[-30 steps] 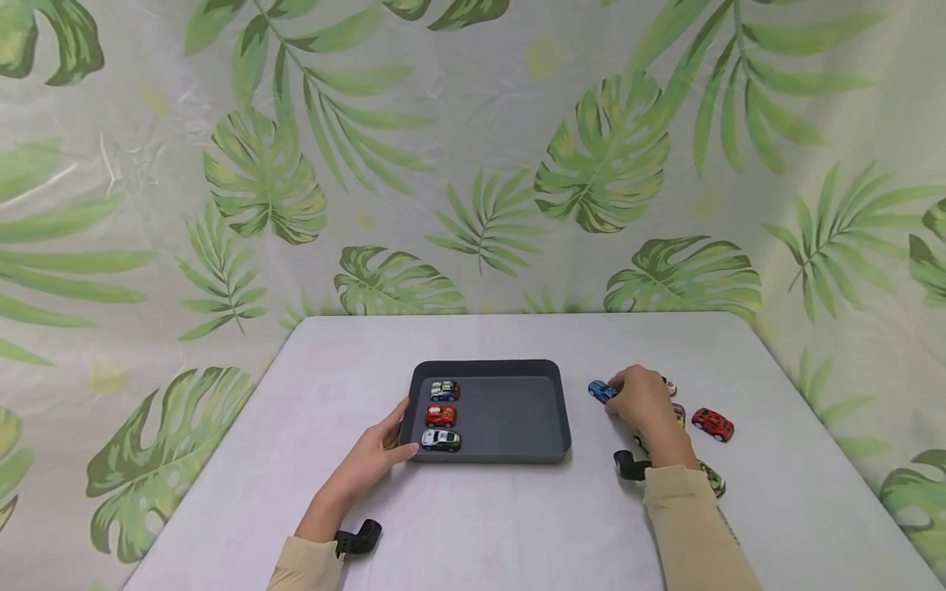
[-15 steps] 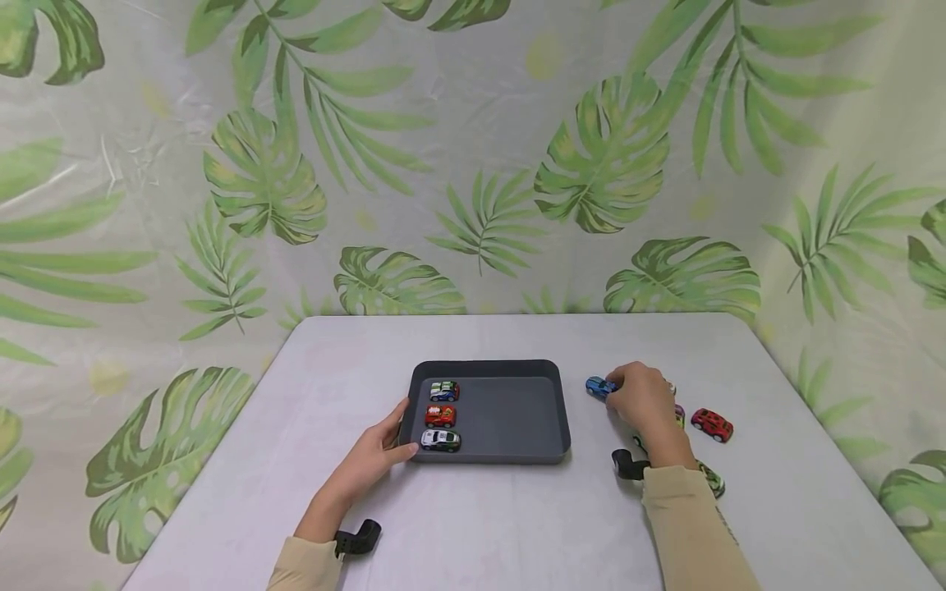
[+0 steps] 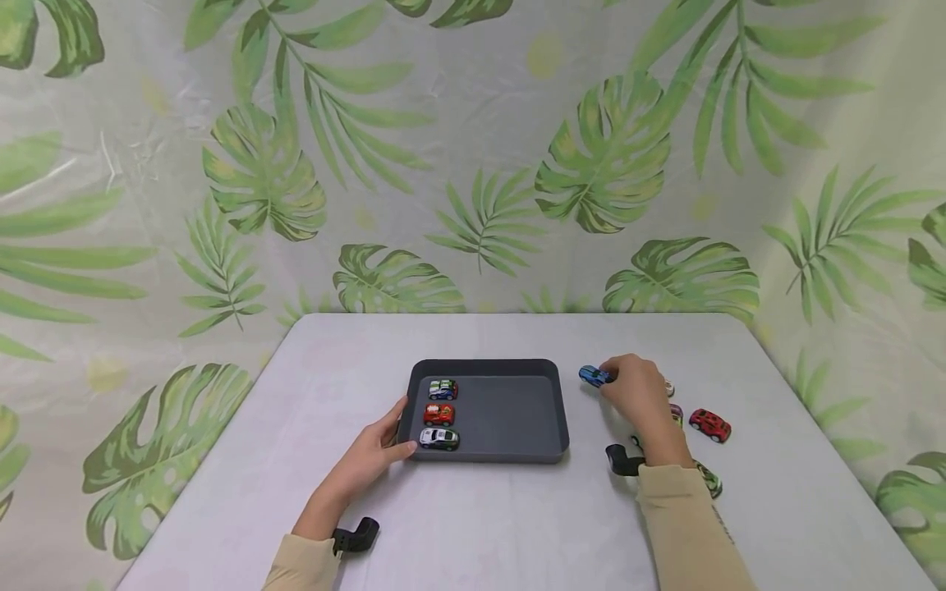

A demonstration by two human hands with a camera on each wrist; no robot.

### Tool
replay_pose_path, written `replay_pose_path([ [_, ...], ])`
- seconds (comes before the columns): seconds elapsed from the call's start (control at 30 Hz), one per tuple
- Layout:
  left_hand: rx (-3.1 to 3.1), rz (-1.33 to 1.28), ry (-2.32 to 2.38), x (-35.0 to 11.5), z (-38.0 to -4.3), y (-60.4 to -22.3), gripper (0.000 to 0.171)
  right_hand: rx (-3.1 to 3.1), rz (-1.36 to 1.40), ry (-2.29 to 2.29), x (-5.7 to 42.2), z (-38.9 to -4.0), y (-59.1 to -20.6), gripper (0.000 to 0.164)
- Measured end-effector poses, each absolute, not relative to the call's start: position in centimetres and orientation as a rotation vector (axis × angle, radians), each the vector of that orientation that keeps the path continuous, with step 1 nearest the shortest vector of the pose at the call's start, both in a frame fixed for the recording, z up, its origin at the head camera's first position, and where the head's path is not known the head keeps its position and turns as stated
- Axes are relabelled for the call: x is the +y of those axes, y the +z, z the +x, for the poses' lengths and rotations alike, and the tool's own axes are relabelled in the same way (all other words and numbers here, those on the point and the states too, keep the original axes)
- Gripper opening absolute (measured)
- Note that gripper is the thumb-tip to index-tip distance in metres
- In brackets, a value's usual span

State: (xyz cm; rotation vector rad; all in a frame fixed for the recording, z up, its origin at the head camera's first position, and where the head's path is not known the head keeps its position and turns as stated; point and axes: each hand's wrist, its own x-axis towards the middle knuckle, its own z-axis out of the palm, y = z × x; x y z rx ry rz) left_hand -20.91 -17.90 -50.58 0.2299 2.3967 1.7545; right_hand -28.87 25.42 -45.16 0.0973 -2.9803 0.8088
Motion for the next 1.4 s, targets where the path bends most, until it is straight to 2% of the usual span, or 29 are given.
replay_pose_path([
  [0.33,2.392,0.23,1.731,-17.7,-20.9,-50.7,0.084,-2.932,0.189,0.807,23.8,-29.3,-44.2,0.036],
  [1.4,2.394,0.228,1.753,-17.9,-20.8,-50.5,0.083,-2.889,0.424,0.74,14.5,-30.3,-42.5,0.031],
])
